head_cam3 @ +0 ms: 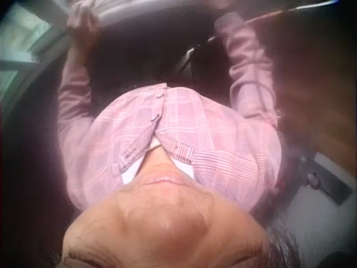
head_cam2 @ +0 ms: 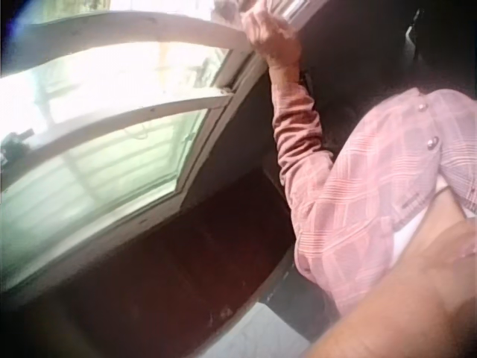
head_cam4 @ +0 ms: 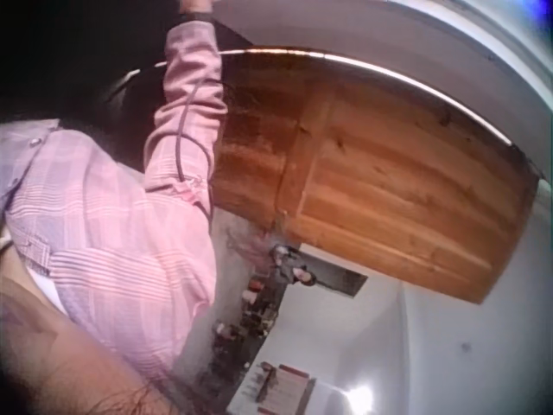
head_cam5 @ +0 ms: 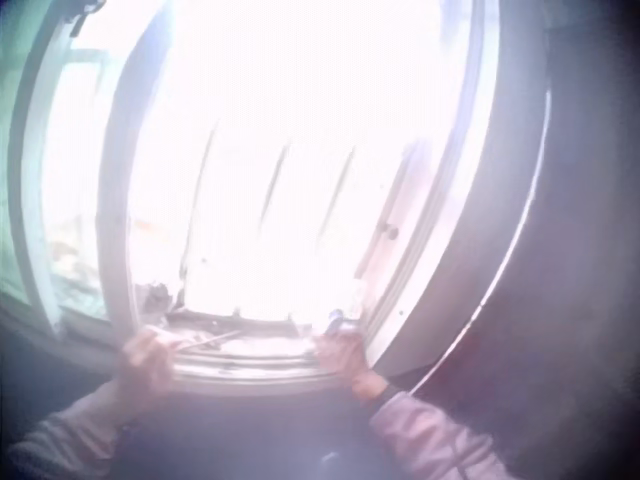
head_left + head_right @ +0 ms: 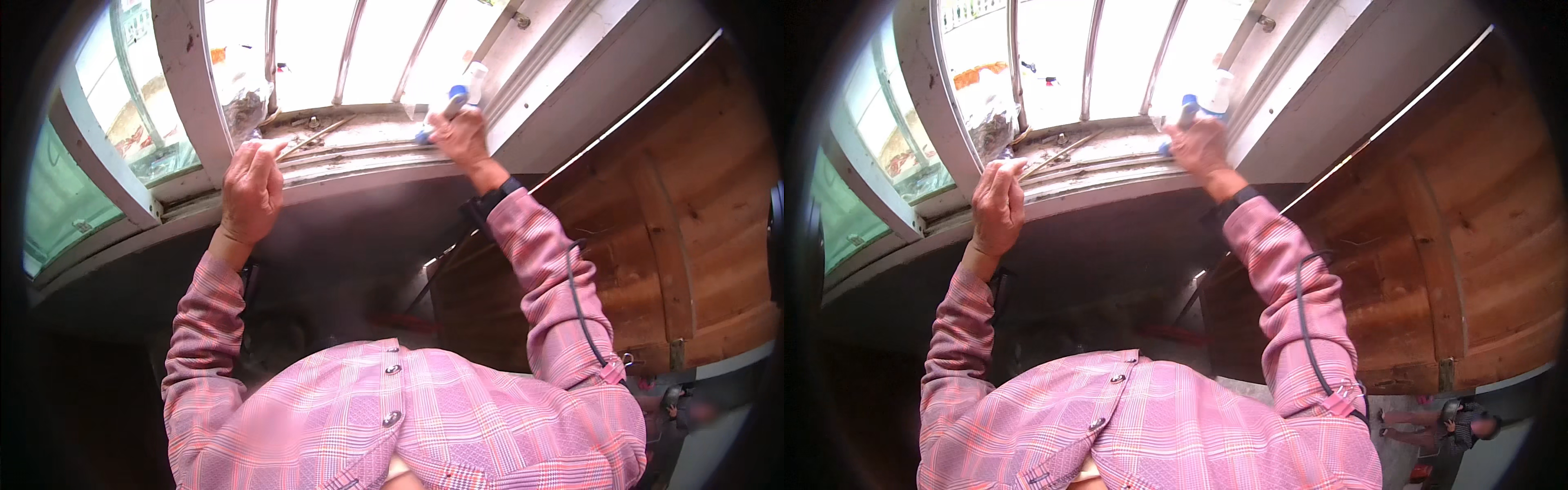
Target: The person cleans a window frame using a toothbrush and a thin stick. They scrub the frame and sills, then move to a different window to continue cleaning.
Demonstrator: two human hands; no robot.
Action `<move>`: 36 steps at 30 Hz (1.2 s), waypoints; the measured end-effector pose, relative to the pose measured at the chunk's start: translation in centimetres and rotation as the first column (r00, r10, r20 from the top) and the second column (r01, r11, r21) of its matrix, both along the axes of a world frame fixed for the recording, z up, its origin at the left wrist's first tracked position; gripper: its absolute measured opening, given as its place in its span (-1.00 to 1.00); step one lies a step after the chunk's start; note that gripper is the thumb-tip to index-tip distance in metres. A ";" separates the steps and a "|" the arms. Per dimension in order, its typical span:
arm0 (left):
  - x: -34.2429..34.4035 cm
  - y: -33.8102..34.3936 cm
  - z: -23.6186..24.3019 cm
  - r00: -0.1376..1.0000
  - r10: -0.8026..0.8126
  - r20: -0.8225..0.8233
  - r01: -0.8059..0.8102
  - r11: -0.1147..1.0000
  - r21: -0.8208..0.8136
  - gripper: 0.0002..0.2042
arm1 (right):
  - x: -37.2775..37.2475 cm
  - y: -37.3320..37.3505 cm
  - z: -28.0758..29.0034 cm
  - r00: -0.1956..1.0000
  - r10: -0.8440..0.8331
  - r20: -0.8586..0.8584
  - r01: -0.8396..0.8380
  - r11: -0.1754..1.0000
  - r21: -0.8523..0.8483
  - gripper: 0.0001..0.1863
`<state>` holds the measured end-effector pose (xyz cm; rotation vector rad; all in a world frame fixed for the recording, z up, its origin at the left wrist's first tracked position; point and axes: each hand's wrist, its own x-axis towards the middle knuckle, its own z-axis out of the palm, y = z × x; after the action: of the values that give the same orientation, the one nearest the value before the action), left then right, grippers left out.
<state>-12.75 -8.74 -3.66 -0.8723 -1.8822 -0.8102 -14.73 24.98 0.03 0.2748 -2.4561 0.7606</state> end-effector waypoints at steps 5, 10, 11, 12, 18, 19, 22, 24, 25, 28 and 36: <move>0.2 -0.4 0.2 1.000 -0.001 0.021 0.002 0.999 -0.034 -0.77 | 1.3 -1.5 2.8 0.998 0.054 0.040 -0.039 0.946 -0.322 -0.70; 0.5 -0.6 -0.2 0.999 -0.005 0.045 0.004 1.000 0.014 -0.75 | 3.3 0.4 6.0 0.974 -0.218 -0.064 0.226 0.957 0.180 -0.73; 0.5 -0.6 -0.2 0.999 -0.006 0.043 0.005 1.000 0.024 -0.75 | 3.0 1.3 4.8 0.968 -0.200 -0.150 0.237 0.924 0.301 -0.73; 0.3 -0.4 -0.1 0.999 -0.017 0.028 0.016 1.000 0.026 -0.76 | 2.8 2.5 3.3 0.956 -0.176 -0.236 0.264 0.869 0.419 -0.73; 1.1 0.1 1.9 0.980 -0.156 0.126 0.134 0.976 0.170 -0.82 | 2.7 3.8 0.0 0.976 -0.196 -0.099 0.208 0.969 0.136 -0.75; 1.8 0.2 2.6 0.965 -0.212 0.156 0.175 0.959 0.222 -0.82 | 2.9 3.9 -0.4 0.968 -0.229 -0.104 0.241 0.962 0.126 -0.75; 3.4 -0.3 4.4 0.708 -0.674 0.211 0.455 0.663 0.594 -0.70 | 3.1 2.9 0.9 0.977 -0.203 -0.060 0.208 0.974 0.093 -0.77; 4.1 -1.3 7.2 0.330 -0.934 0.134 0.604 0.319 0.730 -0.39 | 3.0 2.1 1.1 0.982 -0.187 -0.030 0.188 0.981 0.044 -0.81; 4.2 -1.3 8.4 0.165 -0.984 0.071 0.641 0.162 0.750 -0.38 | 3.3 2.8 1.1 0.980 -0.187 -0.059 0.192 0.977 0.096 -0.81; 5.0 -0.5 12.9 -0.301 -0.949 -0.090 0.658 -0.275 0.701 -0.33 | 3.8 3.4 0.8 0.984 -0.134 -0.113 0.139 0.990 0.030 -0.80; 4.6 1.2 14.3 -0.514 -0.851 -0.110 0.607 -0.452 0.654 -0.17 | 2.5 0.5 0.3 0.994 0.065 0.086 -0.019 0.891 -0.454 -0.86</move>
<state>-8.18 -7.53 10.68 -2.1606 -0.3600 -2.8115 -12.25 25.45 0.37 0.1127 -2.2792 1.3646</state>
